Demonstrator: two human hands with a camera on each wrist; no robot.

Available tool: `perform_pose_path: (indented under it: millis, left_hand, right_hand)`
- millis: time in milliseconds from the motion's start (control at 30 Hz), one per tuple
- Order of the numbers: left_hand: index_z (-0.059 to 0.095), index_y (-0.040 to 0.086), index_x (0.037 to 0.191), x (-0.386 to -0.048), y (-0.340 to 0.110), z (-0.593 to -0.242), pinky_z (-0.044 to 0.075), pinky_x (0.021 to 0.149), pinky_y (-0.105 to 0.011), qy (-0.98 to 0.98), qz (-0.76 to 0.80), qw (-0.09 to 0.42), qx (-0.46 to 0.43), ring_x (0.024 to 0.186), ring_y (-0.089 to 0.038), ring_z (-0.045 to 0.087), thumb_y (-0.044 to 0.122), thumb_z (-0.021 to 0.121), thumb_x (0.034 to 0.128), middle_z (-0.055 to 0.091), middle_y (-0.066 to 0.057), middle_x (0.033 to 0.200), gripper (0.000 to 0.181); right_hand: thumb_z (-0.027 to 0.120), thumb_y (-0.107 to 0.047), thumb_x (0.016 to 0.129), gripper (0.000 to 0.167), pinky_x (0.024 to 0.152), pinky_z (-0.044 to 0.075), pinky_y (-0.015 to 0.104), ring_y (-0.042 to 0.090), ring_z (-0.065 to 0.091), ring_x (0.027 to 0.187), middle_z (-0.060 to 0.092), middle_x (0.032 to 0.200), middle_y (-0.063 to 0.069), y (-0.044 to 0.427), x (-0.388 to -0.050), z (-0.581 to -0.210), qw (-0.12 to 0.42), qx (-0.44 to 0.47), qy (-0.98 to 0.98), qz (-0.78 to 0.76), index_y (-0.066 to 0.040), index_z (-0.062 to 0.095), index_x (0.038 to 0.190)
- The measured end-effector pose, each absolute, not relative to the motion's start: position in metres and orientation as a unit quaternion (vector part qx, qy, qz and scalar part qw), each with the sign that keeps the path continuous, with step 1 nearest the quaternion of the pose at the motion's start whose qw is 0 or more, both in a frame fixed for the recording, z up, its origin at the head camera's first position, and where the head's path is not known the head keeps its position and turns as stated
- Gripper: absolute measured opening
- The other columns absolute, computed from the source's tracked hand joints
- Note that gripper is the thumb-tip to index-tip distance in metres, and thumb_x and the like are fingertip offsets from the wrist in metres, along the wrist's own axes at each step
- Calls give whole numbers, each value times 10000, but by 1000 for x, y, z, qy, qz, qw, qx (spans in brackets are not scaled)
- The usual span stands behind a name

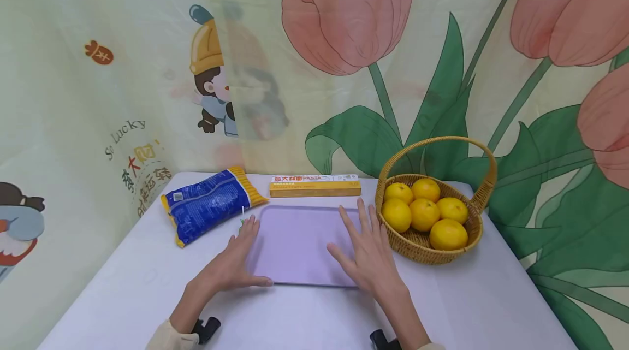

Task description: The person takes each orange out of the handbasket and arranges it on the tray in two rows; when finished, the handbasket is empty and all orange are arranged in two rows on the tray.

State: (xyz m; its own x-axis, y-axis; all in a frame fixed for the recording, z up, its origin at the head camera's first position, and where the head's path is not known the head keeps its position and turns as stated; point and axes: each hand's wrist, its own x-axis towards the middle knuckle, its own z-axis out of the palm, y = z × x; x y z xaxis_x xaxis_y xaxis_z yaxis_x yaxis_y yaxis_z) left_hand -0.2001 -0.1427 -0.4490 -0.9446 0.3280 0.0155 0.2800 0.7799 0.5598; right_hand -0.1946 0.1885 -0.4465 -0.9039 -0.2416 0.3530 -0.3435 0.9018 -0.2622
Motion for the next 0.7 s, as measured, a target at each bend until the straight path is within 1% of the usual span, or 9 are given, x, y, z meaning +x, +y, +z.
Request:
perform_pose_path:
  millis: [33,133,233,333,467,600,700]
  left_hand:
    - [136,-77,1687,-199,-145,-451,127,1327,-656,942,290,48,160,1650,-445,67,467,1025,690,42,-275,1774,1442]
    - [125,-111,1672,-198,-148,-457,122,1332,-637,940,298,60,153,1647,-458,53,408,1039,685,29,-305,1763,1442]
    - [115,-126,1664,-198,-150,-459,116,1337,-622,935,314,70,151,1647,-459,36,349,1038,698,13,-318,1757,1418]
    - [123,-146,1652,-199,-150,-457,102,1335,-632,932,321,75,154,1643,-472,27,320,1038,696,17,-335,1747,1403]
    - [155,-170,1637,-200,-151,-455,73,1320,-679,938,298,78,157,1635,-497,48,347,1036,689,57,-362,1733,1393]
    - [184,-160,1640,-203,-153,-454,29,1302,-723,946,269,85,159,1634,-503,58,402,1028,695,95,-364,1731,1386]
    - [206,-141,1647,-206,-152,-454,-10,1297,-733,949,254,94,163,1638,-497,46,440,1014,708,128,-358,1732,1369]
  right_hand:
    - [563,-651,1037,829,1275,225,750,497,115,1640,72,1810,186,189,-192,-444,157,153,-962,161,-237,327,1716]
    - [581,-650,1029,841,1278,234,740,488,135,1639,94,1808,189,190,-188,-437,164,161,-960,161,-241,324,1717]
    - [623,-619,1020,847,1264,264,746,478,169,1633,137,1799,200,192,-185,-429,178,170,-955,163,-238,326,1716]
    - [652,-584,1017,852,1233,308,763,470,195,1628,164,1794,199,196,-184,-421,188,174,-952,166,-242,313,1719]
    - [648,-567,1027,849,1197,346,784,463,218,1621,169,1798,179,203,-183,-414,186,170,-953,168,-260,282,1729]
    - [645,-564,1030,847,1194,336,795,477,246,1605,180,1796,173,217,-185,-408,180,160,-955,175,-255,281,1729]
    - [638,-549,1038,832,1184,322,816,496,264,1590,182,1794,171,232,-188,-403,173,147,-955,191,-246,284,1727]
